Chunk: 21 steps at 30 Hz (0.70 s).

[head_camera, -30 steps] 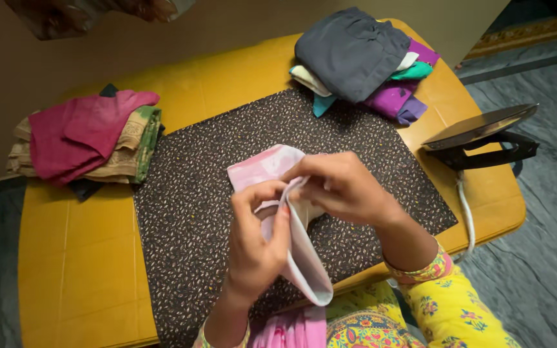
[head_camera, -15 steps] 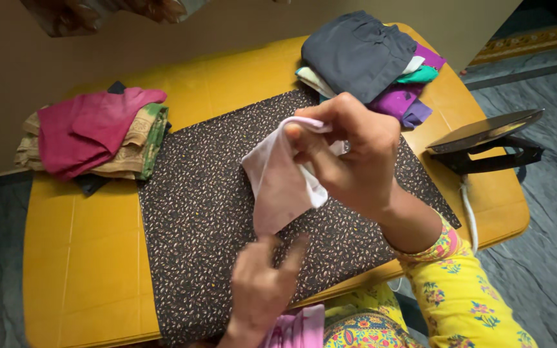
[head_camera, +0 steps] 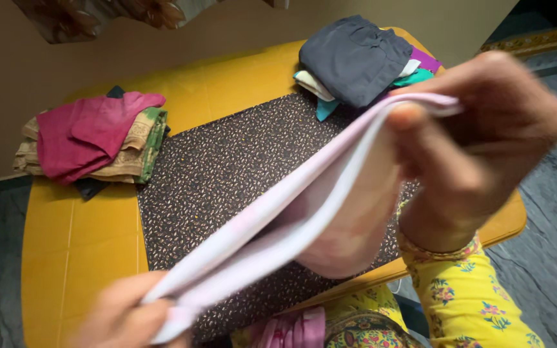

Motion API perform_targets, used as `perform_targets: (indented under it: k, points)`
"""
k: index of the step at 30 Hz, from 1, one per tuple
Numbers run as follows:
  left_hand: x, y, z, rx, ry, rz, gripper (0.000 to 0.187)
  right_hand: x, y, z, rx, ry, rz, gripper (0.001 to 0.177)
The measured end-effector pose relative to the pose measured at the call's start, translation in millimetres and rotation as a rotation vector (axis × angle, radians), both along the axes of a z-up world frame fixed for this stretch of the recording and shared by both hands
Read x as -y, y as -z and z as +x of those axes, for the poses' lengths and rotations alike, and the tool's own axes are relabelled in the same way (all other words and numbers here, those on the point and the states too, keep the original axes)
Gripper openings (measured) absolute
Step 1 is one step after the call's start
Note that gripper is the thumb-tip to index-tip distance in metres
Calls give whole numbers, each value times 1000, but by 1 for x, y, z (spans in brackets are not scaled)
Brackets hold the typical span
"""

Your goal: The person irons a green patterned cloth, then a pink shirt, and finally a white and pink striped shirt on a yellow table. The person folds each item after ironing and places it on a growing stack.

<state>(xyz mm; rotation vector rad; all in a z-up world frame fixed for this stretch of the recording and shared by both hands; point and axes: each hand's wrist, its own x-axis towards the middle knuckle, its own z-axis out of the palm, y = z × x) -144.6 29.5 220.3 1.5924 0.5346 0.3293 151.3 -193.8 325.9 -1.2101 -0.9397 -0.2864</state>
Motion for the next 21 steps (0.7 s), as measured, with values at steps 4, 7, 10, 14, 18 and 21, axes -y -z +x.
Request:
perform_targets:
  k: [4,7,10,14,18,21]
  points:
    - [-35,-52,6,317,38,809,32,3,9,23,-130,50,-77,17]
    - [-52,-72,70,221,-224,966,28,-24,16,73,-115,-93,-213,14]
    - [-69,-84,122,332,-268,939,34,-63,36,110,-57,-215,-198,19]
    - [-94,-94,147,460,-220,1089,35,-89,46,142,-114,-231,-129,13]
    - [-102,-77,142,434,-255,1290,28,-75,53,149,-57,-266,-157,9]
    - [-93,-40,127,411,-191,1206,30,-48,84,140,-86,-410,-197,14]
